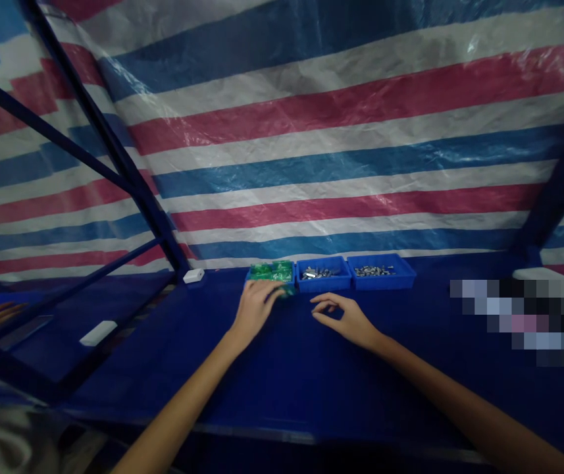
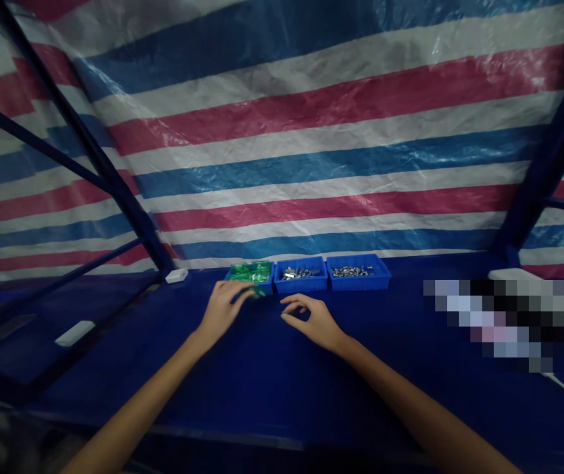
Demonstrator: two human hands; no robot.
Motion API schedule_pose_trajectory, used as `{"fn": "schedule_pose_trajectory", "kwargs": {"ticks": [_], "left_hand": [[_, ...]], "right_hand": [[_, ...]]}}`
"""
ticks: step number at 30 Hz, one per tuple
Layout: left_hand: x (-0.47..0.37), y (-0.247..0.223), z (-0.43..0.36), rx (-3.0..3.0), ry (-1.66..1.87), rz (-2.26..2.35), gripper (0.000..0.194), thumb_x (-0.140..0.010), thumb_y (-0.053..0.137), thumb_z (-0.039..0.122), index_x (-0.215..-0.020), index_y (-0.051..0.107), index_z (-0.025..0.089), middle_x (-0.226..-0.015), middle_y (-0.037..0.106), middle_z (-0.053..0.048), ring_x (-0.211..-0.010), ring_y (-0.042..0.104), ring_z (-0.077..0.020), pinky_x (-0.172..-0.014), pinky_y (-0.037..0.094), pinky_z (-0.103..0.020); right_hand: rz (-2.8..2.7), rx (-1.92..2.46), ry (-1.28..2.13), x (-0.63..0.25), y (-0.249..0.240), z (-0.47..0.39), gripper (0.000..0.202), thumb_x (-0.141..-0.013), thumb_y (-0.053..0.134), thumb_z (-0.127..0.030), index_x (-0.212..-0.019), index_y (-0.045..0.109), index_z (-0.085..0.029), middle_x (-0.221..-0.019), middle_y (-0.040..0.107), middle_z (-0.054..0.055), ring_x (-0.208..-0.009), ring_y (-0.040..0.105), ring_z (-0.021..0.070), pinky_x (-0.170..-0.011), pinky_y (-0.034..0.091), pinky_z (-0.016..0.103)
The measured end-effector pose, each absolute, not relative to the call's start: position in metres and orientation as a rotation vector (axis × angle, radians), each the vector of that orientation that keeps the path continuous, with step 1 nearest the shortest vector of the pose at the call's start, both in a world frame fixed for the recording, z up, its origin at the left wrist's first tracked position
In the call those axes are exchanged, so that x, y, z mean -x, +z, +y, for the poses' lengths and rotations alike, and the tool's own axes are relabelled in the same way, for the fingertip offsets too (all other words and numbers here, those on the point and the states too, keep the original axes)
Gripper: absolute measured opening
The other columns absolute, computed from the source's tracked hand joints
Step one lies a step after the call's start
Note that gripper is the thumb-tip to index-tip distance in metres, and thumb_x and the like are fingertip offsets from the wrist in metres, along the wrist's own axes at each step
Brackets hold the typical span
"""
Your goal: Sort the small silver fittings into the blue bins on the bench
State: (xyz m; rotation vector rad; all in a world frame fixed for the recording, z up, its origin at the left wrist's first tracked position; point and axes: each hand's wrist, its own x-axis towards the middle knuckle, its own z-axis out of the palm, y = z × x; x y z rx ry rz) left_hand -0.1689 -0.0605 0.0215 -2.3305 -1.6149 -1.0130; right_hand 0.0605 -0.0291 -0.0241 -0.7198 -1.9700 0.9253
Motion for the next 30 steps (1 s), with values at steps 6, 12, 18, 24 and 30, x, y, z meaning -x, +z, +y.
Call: {"fn": "schedule_pose_trajectory", "kwargs": {"ticks": [6,12,18,24,30], "left_hand": [[0.22,0.027,-0.023,2.163,-0.801,-1.699,0.023,-0.089,0.041,0.026,-0.098,0.063,0.025,-0.096,0.067,-0.003,-0.093,0.057,-0.0184,-0.083,0.032,-0.034],[0.229,0.017,-0.012,2.137,-0.7,-1.777,0.016,-0.085,0.05,0.028,-0.09,0.065,0.024,-0.092,0.07,-0.001,-0.089,0.057,-0.0185,-0.084,0.031,-0.036],[0.23,0.015,-0.007,2.104,-0.703,-1.759,0.016,-0.084,0.052,0.031,-0.088,0.067,0.026,-0.094,0.069,-0.001,-0.093,0.056,-0.0194,-0.084,0.031,-0.037],[0.224,0.014,-0.009,2.106,-0.658,-1.713,0.021,-0.087,0.048,0.03,-0.091,0.068,0.027,-0.103,0.066,-0.002,-0.098,0.054,-0.02,-0.086,0.029,-0.038],[0.224,0.005,-0.011,2.084,-0.694,-1.766,0.022,-0.087,0.047,0.03,-0.089,0.068,0.026,-0.089,0.069,-0.002,-0.091,0.056,-0.0194,-0.084,0.031,-0.038]], "right_hand": [[-1.941,0.727,0.919,-0.062,-0.022,-0.027,0.024,-0.076,0.061,-0.033,-0.098,0.062,-0.021,-0.082,0.069,0.001,-0.079,0.063,0.0155,-0.074,0.045,0.03],[-1.932,0.721,0.935,-0.062,-0.021,-0.028,0.026,-0.075,0.062,-0.035,-0.096,0.064,-0.021,-0.081,0.069,0.003,-0.078,0.062,0.0161,-0.073,0.045,0.03],[-1.912,0.724,0.958,-0.062,-0.021,-0.027,0.022,-0.075,0.062,-0.033,-0.094,0.065,-0.022,-0.078,0.068,0.001,-0.073,0.062,0.0151,-0.07,0.044,0.03],[-1.903,0.712,0.969,-0.062,-0.023,-0.027,0.023,-0.074,0.063,-0.033,-0.095,0.064,-0.022,-0.076,0.067,0.0,-0.071,0.061,0.0141,-0.067,0.043,0.028],[-1.901,0.698,0.951,-0.062,-0.021,-0.028,0.025,-0.074,0.063,-0.032,-0.096,0.063,-0.022,-0.075,0.067,0.0,-0.07,0.061,0.0135,-0.067,0.043,0.028]]}}
